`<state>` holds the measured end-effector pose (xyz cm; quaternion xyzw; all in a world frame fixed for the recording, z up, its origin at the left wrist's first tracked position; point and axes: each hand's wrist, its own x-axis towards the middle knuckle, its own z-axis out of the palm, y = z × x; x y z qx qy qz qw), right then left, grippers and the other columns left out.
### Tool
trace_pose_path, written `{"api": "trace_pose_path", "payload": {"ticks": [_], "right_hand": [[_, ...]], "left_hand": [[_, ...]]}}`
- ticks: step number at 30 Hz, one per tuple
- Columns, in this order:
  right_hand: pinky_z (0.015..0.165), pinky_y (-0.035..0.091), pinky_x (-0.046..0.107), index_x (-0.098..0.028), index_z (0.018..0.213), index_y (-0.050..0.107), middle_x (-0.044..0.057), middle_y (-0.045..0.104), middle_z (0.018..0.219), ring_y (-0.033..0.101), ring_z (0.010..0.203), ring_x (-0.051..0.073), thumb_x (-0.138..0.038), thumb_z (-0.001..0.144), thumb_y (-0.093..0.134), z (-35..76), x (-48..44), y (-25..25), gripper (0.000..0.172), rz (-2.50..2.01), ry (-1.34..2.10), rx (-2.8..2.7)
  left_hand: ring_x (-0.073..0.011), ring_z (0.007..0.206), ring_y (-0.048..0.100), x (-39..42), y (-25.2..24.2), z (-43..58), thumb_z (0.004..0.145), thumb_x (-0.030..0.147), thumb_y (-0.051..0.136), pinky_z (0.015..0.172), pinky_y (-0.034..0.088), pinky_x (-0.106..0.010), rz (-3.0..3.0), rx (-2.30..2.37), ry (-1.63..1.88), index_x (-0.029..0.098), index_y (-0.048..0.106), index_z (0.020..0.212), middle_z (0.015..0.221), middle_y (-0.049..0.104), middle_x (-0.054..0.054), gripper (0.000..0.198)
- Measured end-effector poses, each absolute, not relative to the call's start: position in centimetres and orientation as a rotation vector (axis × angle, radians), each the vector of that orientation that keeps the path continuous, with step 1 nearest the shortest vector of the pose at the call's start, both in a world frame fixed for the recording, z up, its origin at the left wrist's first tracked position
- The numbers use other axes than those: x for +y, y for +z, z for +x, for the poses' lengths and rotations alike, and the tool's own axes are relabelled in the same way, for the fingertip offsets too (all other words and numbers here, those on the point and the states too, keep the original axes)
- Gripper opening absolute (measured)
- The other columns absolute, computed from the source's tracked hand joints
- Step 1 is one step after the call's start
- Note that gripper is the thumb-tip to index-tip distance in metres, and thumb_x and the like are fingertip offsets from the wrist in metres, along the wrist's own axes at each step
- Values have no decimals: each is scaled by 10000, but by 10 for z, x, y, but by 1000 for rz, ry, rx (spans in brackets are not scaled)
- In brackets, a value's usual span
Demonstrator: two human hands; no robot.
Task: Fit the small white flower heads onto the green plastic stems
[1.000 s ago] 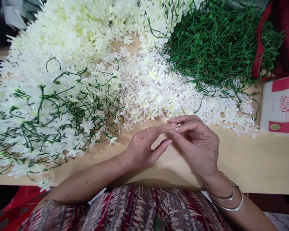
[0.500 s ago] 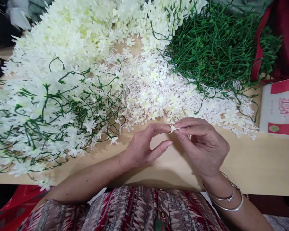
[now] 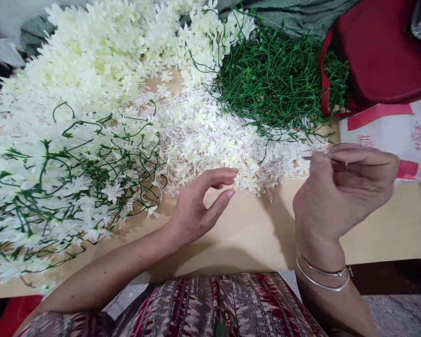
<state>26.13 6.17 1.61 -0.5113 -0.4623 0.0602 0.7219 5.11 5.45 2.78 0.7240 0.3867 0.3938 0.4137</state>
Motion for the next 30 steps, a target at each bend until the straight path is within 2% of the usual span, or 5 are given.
{"api": "trace_pose_path", "payload": {"ticks": [3, 8, 19, 24, 30], "right_hand": [[687, 564, 327, -238, 898, 725, 6, 630, 887, 626, 770, 162, 1, 804, 769, 275, 67, 15, 261, -1087, 115, -935], [654, 547, 361, -273, 941, 685, 24, 615, 911, 616, 725, 179, -86, 874, 751, 279, 70, 10, 209, -1105, 95, -1055], [671, 556, 373, -288, 950, 640, 20, 624, 919, 620, 723, 187, -173, 914, 728, 286, 75, -1, 149, -1111, 151, -1083], [639, 567, 361, -289, 917, 621, 13, 630, 897, 627, 710, 183, -205, 891, 753, 283, 74, 2, 158, -1160, 169, -1049], [669, 581, 352, -268, 886, 652, 23, 644, 929, 636, 742, 170, -186, 874, 773, 272, 64, 15, 147, -1138, 332, -994]], "left_hand": [[-194, 1143, 717, 67, 31, 66, 1017, 213, 583, 871, 606, -316, 1976, 951, 937, 197, 637, 1167, 1264, 732, -108, 161], [-277, 1215, 630, 105, 29, 106, 1049, 251, 502, 1069, 484, -454, 2349, 1074, 777, 167, 653, 1140, 1260, 682, -135, 195], [-369, 1185, 600, 150, 21, 160, 961, 199, 661, 967, 448, -467, 2557, 1386, 510, 133, 656, 1145, 1225, 660, -192, 195], [-289, 930, 687, 155, 29, 141, 957, 112, 578, 878, 459, -422, 2450, 1350, 492, 158, 702, 1014, 980, 731, -116, 144], [-153, 784, 646, 144, 52, 98, 947, 155, 618, 780, 482, -315, 2049, 1168, 1051, 211, 708, 901, 950, 754, -23, 116]]}}
